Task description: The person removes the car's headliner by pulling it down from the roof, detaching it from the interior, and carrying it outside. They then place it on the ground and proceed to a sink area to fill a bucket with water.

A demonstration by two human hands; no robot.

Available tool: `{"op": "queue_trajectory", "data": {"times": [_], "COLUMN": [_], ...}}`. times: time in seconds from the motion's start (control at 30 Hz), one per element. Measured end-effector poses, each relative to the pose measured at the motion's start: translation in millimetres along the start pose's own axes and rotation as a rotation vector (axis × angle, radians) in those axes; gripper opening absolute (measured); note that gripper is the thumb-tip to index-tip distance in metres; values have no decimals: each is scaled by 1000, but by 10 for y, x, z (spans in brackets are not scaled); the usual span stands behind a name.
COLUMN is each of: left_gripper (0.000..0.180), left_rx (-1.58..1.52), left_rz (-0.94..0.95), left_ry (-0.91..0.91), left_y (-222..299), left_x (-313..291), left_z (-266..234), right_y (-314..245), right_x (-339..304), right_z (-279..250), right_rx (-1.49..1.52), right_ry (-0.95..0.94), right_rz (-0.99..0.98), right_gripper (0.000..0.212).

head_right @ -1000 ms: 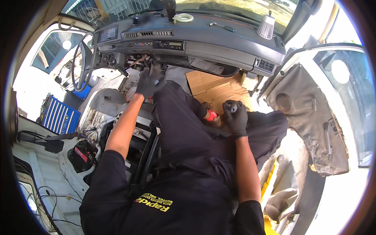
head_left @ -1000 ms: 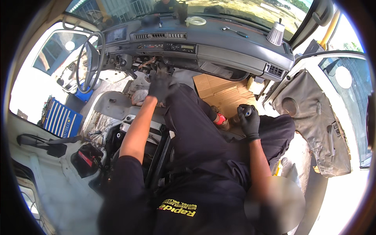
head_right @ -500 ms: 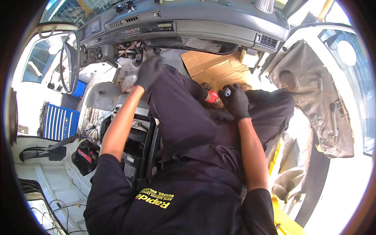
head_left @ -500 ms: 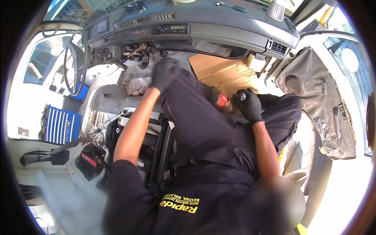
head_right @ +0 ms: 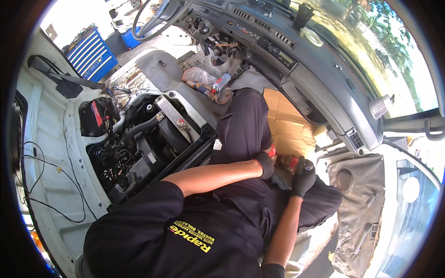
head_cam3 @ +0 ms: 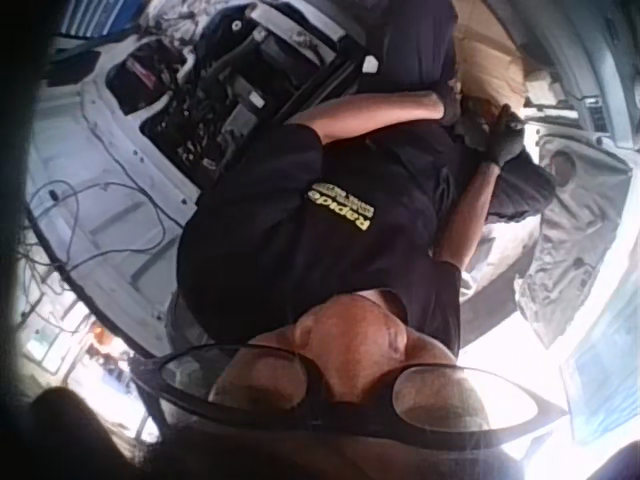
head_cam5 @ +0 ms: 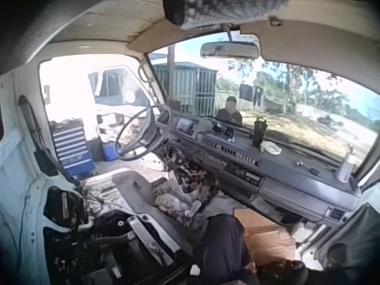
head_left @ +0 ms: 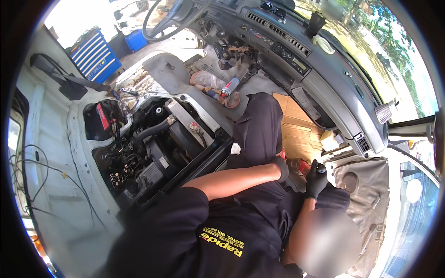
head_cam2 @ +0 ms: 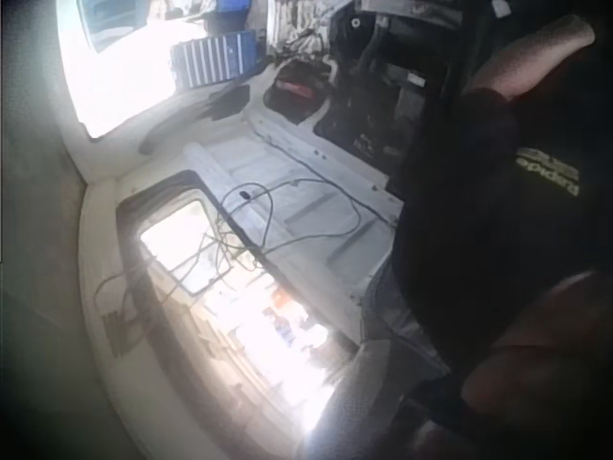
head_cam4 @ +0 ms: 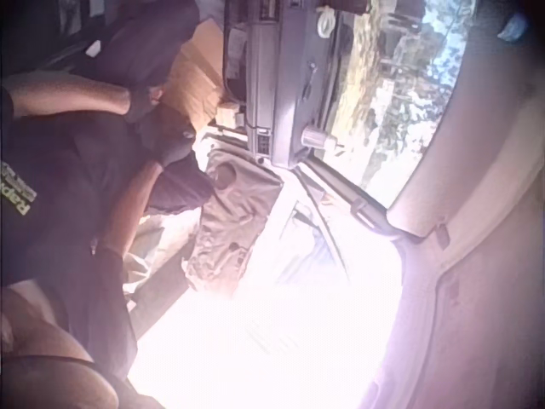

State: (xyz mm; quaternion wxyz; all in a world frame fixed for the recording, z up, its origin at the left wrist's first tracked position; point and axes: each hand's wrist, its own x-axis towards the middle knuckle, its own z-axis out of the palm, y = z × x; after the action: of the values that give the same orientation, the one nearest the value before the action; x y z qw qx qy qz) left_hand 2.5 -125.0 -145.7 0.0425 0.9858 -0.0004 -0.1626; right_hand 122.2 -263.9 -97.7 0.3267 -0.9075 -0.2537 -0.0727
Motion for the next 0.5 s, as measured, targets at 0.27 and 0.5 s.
{"op": "queue_trajectory", "data": {"times": [0.27, 0.5], "left_gripper": [47, 38], "left_rx": [-338, -573], "left_rz": [77, -29], "left_ry": [599, 802], "left_y": [110, 181], "left_x": [-833, -756], "left_z": [-122, -121], "right_y": [206, 500], "right_x": [42, -26], "right_z": [116, 284], "right_rx": [131, -10], "right_ry": [12, -47], "right_rz": [79, -233], "right_gripper": [28, 26]}}
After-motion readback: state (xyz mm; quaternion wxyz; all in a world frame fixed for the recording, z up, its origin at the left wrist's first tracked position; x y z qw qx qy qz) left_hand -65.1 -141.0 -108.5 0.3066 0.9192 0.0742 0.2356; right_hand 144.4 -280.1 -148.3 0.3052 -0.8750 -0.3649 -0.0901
